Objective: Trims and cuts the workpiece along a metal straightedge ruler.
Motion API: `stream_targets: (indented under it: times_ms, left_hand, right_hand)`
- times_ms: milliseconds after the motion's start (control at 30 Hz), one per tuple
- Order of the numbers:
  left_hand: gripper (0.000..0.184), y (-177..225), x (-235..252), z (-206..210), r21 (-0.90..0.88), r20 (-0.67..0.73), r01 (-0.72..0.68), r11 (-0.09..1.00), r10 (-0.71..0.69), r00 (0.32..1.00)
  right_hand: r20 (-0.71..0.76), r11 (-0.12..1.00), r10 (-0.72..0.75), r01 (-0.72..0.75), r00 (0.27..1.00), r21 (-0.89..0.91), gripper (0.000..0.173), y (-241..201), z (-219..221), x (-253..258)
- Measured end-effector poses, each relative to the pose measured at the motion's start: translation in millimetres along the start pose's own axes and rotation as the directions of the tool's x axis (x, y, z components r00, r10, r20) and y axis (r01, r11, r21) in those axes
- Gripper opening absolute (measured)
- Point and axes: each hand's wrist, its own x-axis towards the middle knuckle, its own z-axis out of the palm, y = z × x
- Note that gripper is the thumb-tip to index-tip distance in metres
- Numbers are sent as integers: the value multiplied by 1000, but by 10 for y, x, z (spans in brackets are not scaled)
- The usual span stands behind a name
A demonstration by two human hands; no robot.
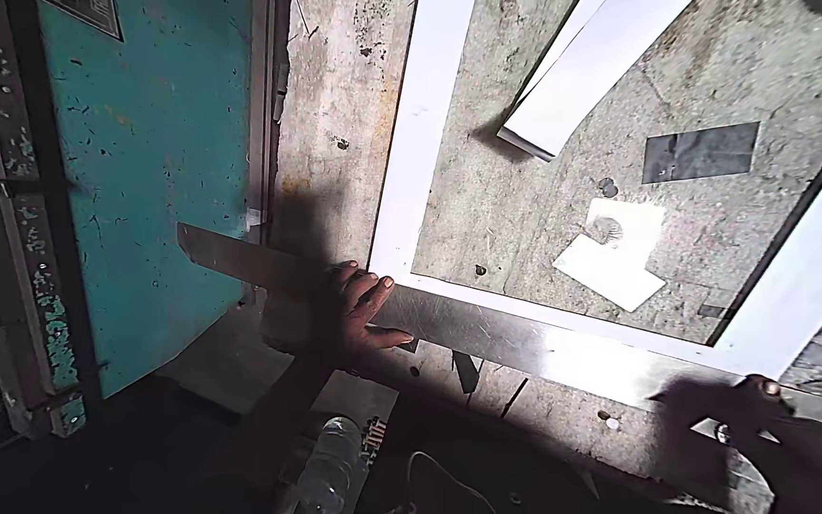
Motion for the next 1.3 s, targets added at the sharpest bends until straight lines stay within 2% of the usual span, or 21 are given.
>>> stream_targets:
  times_ms: [67,133,200,267,333,400,433,500,533,633,700,733,800,900,1100,1133,1200,1300]
  left_hand:
    - [90,-10,1,9,-18,4,4,1000,-4,1000]
    - [91,-15,-5,5,-38,11,-2,999,3,1000]
    - [81,-2,4,-14,-29,0,-14,999,14,1000]
    - [69,46,5,-36,12,-6,2,1000,-2,1000]
    - [67,146,-15,-48,43,-5,58,997,-58,998]
    - [72,334,-22,-64,74,16,158,985,-160,987]
    - [76,470,5,-73,99,32,228,969,-232,972]
    - [93,839,73,-85,207,92,384,900,-408,908]
    - [106,1047,144,-92,257,128,466,846,-508,852]
    - [141,1624,389,-75,342,231,682,647,-761,606]
    - [157,1917,589,-58,382,339,752,538,-838,428]
    - [161,2022,656,-34,392,370,768,507,-851,374]
    - [167,2158,764,17,411,376,784,465,-870,319]
    - [172,2230,872,43,422,381,797,432,-882,277]
    - [172,2250,1023,-58,427,442,823,375,-881,172]
    - [172,2252,1075,-91,427,459,826,369,-875,154]
    - [172,2255,1140,-111,439,484,818,372,-865,134]
    - [171,2232,1196,-118,431,515,828,359,-851,101]
  right_hand:
    - [23,1000,-26,26,999,5,52,74,42,12]
    - [-33,996,-87,87,996,5,49,68,10,-3]
    - [-67,996,-89,89,994,-3,44,-37,-106,-28]
    - [9,999,-41,41,999,-9,49,-162,-276,-66]
    - [10,998,-30,31,999,-56,57,-126,-234,-84]
    - [-181,989,-125,107,975,-106,60,90,38,-63]
    - [-232,982,-160,132,959,-132,62,162,113,-38]
    - [-264,971,-199,154,944,-181,65,235,172,-28]
    - [-266,967,-216,166,939,-195,64,253,167,-19]
    - [-157,961,-203,165,967,-224,64,253,83,-12]
    - [-84,950,-200,172,976,-260,63,237,1,-5]
    - [-56,945,-204,182,977,-272,63,232,-22,-7]
    - [-24,931,-218,200,976,-305,61,226,-55,-2]
    - [66,916,-199,209,978,-341,64,186,-152,-24]
    - [105,889,-246,268,963,-370,60,218,-238,-31]
    - [132,894,-242,274,961,-355,57,234,-308,-9]
    - [205,906,-230,287,951,-310,65,306,-469,86]
    - [149,912,-394,406,907,-63,76,516,-522,399]
